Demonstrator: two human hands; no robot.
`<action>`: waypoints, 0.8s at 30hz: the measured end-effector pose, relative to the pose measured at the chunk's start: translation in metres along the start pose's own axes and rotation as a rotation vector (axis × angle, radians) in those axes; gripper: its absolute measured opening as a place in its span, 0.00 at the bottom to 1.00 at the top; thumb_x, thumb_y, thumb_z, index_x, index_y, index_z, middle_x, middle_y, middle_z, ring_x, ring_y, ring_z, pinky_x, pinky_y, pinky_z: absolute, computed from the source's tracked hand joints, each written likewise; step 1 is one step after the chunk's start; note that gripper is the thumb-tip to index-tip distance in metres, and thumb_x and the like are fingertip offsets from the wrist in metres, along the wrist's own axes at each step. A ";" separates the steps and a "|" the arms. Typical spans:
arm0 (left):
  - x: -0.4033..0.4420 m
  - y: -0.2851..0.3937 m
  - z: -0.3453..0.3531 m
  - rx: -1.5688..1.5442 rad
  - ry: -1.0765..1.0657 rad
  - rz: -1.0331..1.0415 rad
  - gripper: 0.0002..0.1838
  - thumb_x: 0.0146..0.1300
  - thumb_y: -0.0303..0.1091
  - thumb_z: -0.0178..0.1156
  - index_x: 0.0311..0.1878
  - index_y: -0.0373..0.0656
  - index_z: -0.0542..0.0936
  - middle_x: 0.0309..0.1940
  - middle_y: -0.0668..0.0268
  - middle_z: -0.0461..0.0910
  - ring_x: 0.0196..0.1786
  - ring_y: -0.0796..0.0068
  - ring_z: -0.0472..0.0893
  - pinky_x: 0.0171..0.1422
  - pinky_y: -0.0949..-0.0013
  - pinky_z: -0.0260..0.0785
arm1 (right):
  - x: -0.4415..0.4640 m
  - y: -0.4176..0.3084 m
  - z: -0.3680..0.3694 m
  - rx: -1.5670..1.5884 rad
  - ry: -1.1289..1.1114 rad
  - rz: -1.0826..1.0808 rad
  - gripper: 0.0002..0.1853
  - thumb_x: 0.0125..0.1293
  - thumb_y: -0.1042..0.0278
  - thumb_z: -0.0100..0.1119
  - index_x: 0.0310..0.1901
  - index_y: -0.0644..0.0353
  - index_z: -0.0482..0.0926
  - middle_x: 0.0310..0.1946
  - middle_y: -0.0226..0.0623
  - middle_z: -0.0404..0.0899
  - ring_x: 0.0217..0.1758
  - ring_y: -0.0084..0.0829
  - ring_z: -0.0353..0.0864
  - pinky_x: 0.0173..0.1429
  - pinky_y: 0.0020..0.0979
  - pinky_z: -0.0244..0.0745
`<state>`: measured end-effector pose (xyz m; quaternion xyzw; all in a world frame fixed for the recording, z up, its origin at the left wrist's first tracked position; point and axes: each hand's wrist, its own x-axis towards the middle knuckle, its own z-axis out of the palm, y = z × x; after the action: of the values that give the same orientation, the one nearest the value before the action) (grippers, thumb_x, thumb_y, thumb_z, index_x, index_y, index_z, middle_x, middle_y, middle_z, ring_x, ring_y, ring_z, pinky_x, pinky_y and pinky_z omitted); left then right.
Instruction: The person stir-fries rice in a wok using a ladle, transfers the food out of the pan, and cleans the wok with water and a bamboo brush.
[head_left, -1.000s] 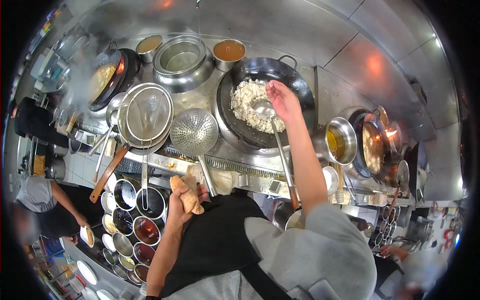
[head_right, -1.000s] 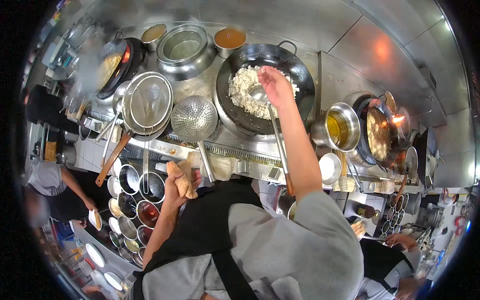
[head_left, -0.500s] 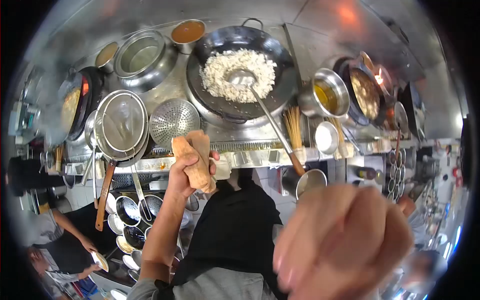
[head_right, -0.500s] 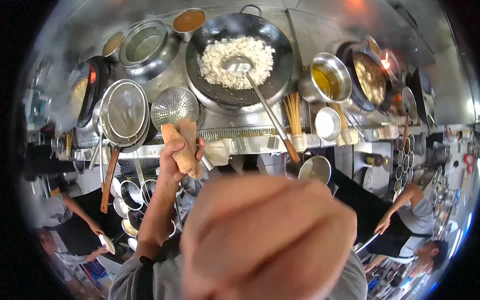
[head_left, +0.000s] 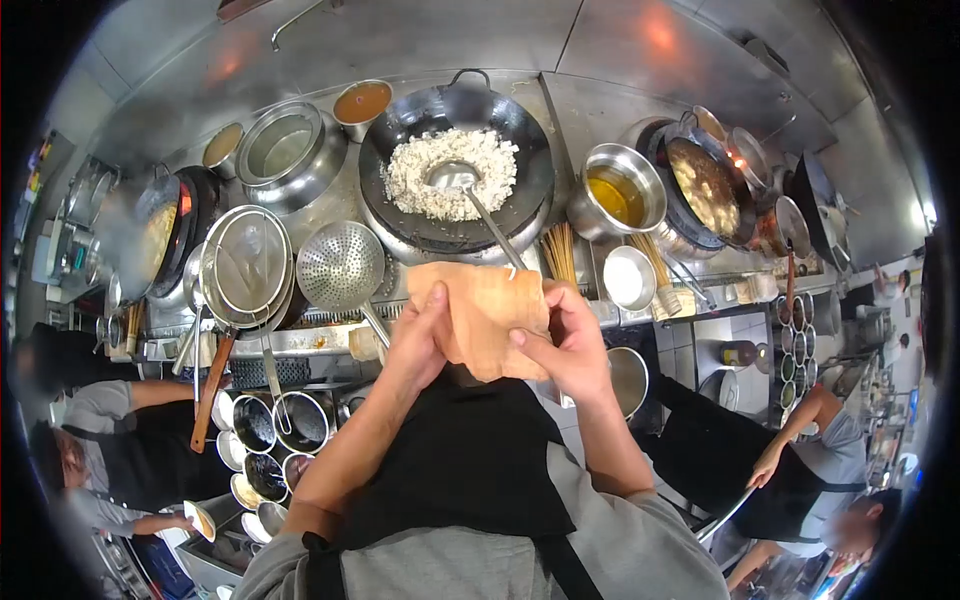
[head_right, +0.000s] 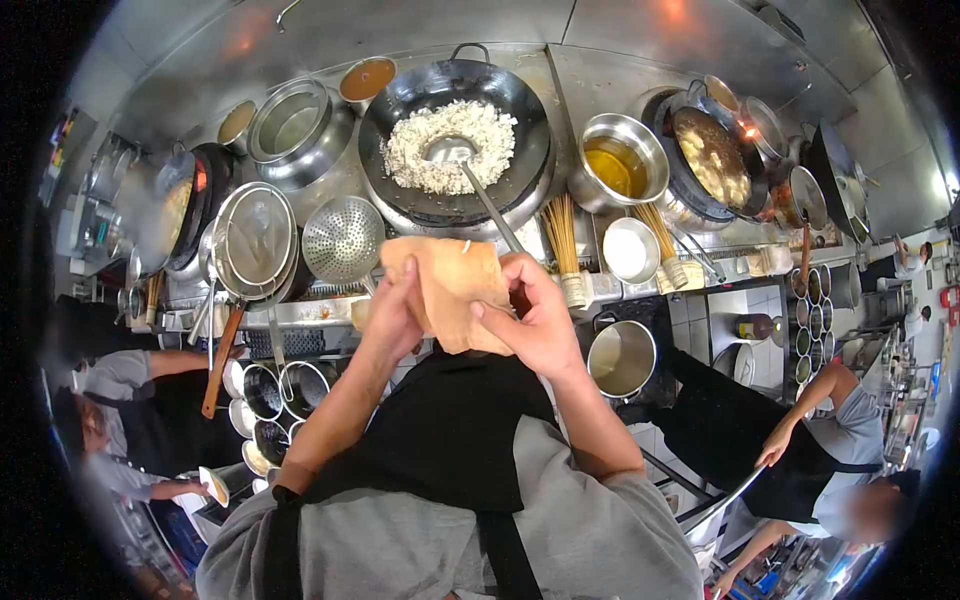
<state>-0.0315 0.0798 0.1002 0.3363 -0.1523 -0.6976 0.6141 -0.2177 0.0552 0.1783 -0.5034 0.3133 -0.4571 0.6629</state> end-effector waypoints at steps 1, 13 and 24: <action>-0.007 -0.005 0.014 -0.016 0.003 0.026 0.28 0.69 0.49 0.57 0.65 0.42 0.67 0.58 0.63 0.76 0.60 0.66 0.77 0.65 0.59 0.69 | -0.004 0.006 -0.008 -0.169 -0.033 0.017 0.13 0.59 0.77 0.67 0.41 0.61 0.71 0.42 0.30 0.74 0.45 0.19 0.75 0.50 0.24 0.73; -0.080 -0.041 0.014 0.064 0.193 -0.117 0.22 0.67 0.44 0.59 0.57 0.40 0.69 0.40 0.55 0.81 0.36 0.64 0.82 0.38 0.62 0.78 | 0.055 0.140 -0.119 -1.199 -0.120 0.345 0.26 0.68 0.61 0.54 0.63 0.64 0.61 0.35 0.51 0.78 0.32 0.42 0.81 0.36 0.37 0.76; -0.013 -0.037 -0.026 0.736 0.302 0.276 0.31 0.58 0.37 0.68 0.61 0.37 0.67 0.47 0.54 0.79 0.46 0.62 0.81 0.51 0.62 0.73 | 0.093 0.101 -0.134 -0.222 0.146 0.510 0.14 0.75 0.56 0.47 0.54 0.54 0.70 0.20 0.26 0.66 0.13 0.21 0.62 0.14 0.27 0.60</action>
<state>-0.0423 0.1046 0.0618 0.6083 -0.3431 -0.4507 0.5560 -0.2698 -0.0736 0.0466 -0.4436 0.5245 -0.2737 0.6732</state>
